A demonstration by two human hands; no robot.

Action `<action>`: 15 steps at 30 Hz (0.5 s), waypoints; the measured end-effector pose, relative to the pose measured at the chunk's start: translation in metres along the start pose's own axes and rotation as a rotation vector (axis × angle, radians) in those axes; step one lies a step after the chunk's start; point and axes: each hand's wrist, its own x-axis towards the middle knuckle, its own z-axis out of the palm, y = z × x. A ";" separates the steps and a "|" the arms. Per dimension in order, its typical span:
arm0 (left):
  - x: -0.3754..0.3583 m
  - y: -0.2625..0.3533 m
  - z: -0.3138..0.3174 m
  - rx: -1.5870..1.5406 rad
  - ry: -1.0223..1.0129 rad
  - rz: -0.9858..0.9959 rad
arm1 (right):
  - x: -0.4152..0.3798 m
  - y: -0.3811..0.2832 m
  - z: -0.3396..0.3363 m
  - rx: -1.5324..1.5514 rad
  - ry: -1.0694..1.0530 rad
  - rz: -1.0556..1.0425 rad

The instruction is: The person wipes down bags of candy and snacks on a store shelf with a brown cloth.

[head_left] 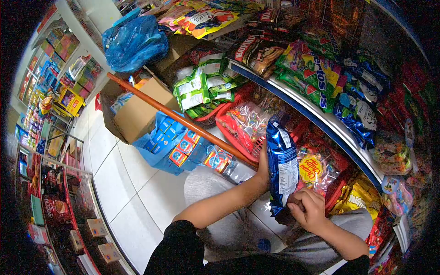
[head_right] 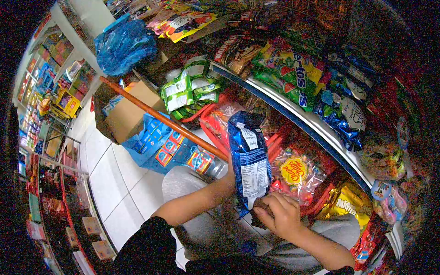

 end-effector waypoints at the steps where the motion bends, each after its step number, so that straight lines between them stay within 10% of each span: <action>1: 0.001 0.000 -0.001 -0.019 -0.001 0.000 | -0.001 0.000 0.002 0.005 -0.002 -0.008; 15: 0.004 0.003 -0.012 -0.039 0.022 -0.035 | 0.002 -0.001 0.004 0.033 0.050 -0.046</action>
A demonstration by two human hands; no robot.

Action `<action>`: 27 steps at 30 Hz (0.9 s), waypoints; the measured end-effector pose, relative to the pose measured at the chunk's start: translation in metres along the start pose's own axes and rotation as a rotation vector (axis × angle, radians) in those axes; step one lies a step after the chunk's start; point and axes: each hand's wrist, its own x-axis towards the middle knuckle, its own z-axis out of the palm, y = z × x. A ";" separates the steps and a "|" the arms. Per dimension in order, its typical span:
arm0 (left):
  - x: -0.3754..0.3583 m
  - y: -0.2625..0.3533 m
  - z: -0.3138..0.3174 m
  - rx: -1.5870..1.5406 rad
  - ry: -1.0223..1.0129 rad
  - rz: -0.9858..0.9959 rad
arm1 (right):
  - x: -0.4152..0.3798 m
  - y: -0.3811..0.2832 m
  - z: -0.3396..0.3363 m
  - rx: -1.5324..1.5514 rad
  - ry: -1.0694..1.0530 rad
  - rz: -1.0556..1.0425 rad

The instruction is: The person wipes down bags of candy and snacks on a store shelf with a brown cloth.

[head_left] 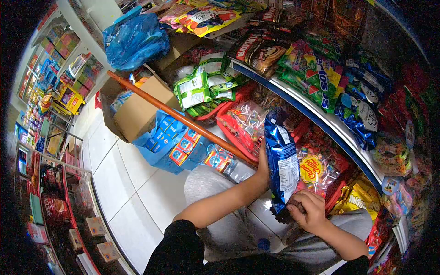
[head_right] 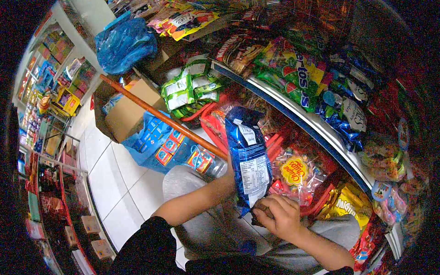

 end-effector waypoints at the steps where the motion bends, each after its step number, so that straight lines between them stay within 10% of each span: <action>1: 0.001 0.000 -0.005 0.016 -0.045 0.009 | 0.001 -0.001 -0.001 0.000 -0.003 0.002; 15: 0.003 0.000 -0.003 -0.125 -0.046 0.014 | 0.001 -0.002 -0.002 -0.128 0.001 -0.085; 18: 0.006 -0.004 0.003 0.053 0.254 -0.055 | 0.002 -0.001 -0.002 -0.131 -0.042 -0.084; 27: 0.008 -0.001 -0.003 0.032 0.089 0.079 | 0.014 -0.001 -0.017 -0.370 -0.204 -0.048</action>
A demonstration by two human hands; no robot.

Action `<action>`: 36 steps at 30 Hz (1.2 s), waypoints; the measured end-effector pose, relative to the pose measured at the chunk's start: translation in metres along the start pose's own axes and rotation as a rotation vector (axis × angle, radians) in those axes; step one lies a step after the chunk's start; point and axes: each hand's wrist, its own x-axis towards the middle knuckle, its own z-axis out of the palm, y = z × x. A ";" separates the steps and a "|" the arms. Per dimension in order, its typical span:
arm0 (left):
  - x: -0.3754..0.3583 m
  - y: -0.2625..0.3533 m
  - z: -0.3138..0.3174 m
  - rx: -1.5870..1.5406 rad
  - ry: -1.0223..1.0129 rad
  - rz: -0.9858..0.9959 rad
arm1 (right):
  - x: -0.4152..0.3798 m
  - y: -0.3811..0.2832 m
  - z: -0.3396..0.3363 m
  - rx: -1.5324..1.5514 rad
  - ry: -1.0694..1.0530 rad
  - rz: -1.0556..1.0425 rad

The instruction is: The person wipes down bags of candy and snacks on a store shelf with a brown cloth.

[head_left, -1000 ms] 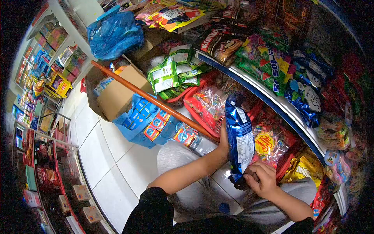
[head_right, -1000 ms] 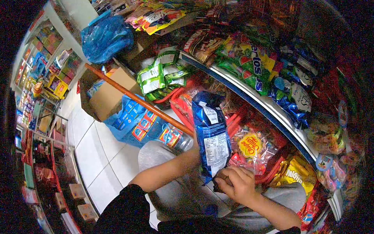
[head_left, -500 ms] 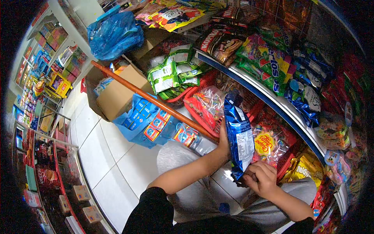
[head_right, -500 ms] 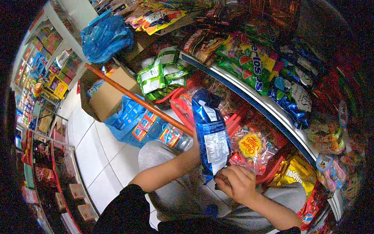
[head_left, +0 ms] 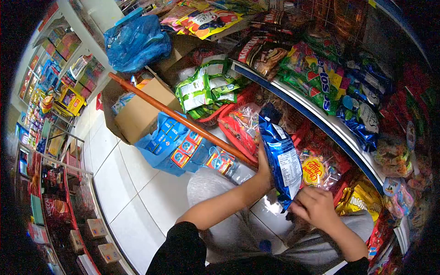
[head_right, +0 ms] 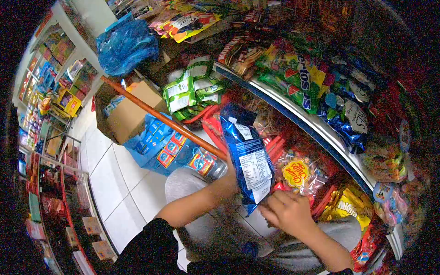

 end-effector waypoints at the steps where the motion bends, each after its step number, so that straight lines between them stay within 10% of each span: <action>1: -0.006 0.004 0.014 0.027 0.067 0.005 | 0.002 0.003 -0.003 0.034 0.010 0.030; 11: -0.004 -0.018 0.010 -0.084 -0.078 -0.001 | 0.007 0.031 -0.028 0.141 0.327 0.284; 15: -0.024 -0.032 0.012 -0.060 -0.196 -0.312 | 0.013 0.029 -0.038 0.213 0.497 0.406; 17: -0.045 -0.037 0.047 0.160 0.046 -0.310 | 0.012 0.028 -0.036 0.244 0.471 0.444; 24: -0.045 -0.057 0.020 -0.123 -0.318 -0.432 | 0.008 0.028 -0.021 0.242 0.343 0.328; 27: -0.042 -0.053 0.031 0.164 0.058 -0.231 | 0.009 0.027 -0.020 0.246 0.338 0.285; 36: -0.028 -0.029 0.029 0.080 0.031 -0.238 | 0.009 0.020 -0.021 0.272 0.251 0.239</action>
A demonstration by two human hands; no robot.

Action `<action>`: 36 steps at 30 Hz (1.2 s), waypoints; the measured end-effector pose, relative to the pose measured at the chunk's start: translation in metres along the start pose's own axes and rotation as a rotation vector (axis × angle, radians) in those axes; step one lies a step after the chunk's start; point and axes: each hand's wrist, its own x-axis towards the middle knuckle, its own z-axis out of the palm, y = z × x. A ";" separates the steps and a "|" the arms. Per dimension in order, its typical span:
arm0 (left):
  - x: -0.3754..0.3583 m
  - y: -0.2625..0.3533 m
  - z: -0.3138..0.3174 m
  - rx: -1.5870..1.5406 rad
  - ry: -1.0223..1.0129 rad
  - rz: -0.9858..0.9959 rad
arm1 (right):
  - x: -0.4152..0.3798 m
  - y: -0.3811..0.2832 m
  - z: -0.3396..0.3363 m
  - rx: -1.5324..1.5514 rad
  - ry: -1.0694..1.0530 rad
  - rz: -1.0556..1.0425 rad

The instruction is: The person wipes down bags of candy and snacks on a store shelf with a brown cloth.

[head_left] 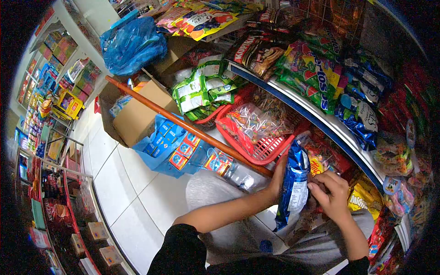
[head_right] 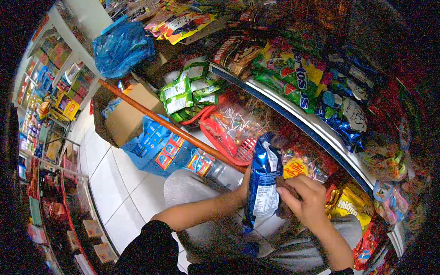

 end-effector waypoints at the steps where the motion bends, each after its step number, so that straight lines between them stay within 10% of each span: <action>1: 0.005 -0.002 -0.009 0.042 -0.010 0.037 | -0.001 0.000 0.001 0.008 -0.011 -0.006; 16: 0.001 0.034 0.009 -0.100 -0.264 0.195 | -0.015 -0.008 0.011 0.536 -0.230 0.474; 17: 0.003 0.027 0.016 0.121 0.139 0.325 | -0.016 -0.008 0.011 0.521 -0.258 0.451; 19: -0.001 0.029 0.010 0.322 0.229 0.246 | -0.020 0.000 0.012 0.445 -0.309 0.389; 22: -0.004 0.024 0.015 0.899 0.471 0.649 | -0.018 0.005 0.010 0.207 -0.448 0.280; 28: -0.016 0.000 0.014 1.148 0.227 0.773 | -0.027 -0.002 0.015 -0.031 -0.803 0.430; 36: -0.019 0.001 0.011 1.195 0.199 0.710 | -0.034 0.006 0.024 0.033 -0.411 0.153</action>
